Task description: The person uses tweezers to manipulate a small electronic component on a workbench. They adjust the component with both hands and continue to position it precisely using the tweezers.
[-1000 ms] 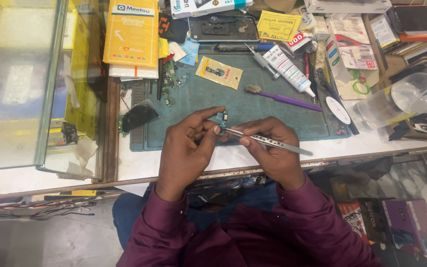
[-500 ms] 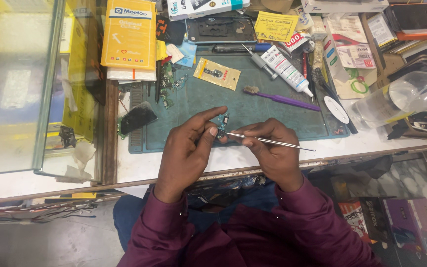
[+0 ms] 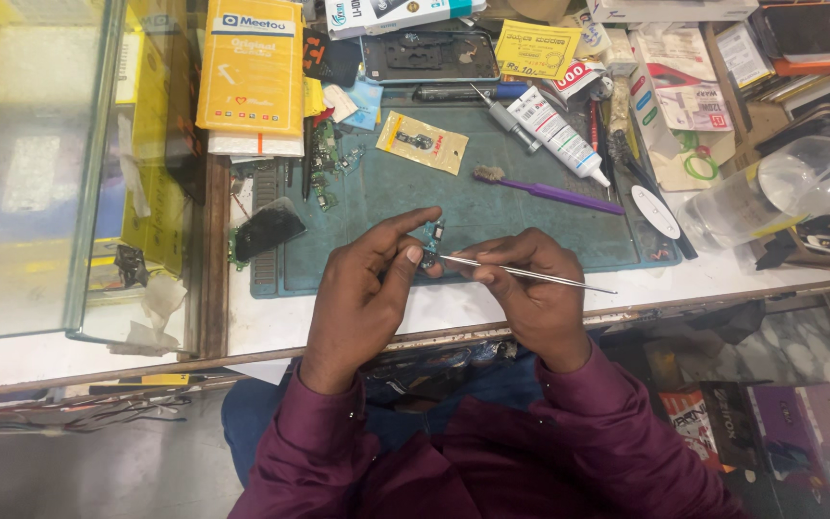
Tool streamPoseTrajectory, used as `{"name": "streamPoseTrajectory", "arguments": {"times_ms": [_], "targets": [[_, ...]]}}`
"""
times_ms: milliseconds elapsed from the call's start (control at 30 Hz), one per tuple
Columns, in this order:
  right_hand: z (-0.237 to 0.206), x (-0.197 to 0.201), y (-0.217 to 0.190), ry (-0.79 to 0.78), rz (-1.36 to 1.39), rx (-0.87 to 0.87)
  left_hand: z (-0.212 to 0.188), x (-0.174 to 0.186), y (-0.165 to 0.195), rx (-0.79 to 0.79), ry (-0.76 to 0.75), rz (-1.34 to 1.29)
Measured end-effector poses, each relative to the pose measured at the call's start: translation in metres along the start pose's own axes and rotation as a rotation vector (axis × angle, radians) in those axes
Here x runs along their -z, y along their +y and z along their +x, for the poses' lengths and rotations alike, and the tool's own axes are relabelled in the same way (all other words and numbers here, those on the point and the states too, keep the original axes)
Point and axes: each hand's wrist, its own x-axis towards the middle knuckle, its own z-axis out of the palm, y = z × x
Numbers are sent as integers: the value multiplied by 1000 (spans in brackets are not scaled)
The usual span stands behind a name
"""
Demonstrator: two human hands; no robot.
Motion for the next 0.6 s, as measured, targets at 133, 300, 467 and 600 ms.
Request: {"name": "streamPoseTrajectory", "arguments": {"times_ms": [133, 300, 467, 600], "targets": [[0, 0, -1, -17, -45, 2, 0, -1, 1, 15, -10, 22], [1, -1, -4, -21, -82, 15, 0, -2, 1, 21, -15, -4], [2, -3, -5, 11, 21, -21, 0, -1, 1, 9, 2, -27], [2, -4, -6, -17, -32, -1, 0, -1, 0, 30, -4, -45]]}}
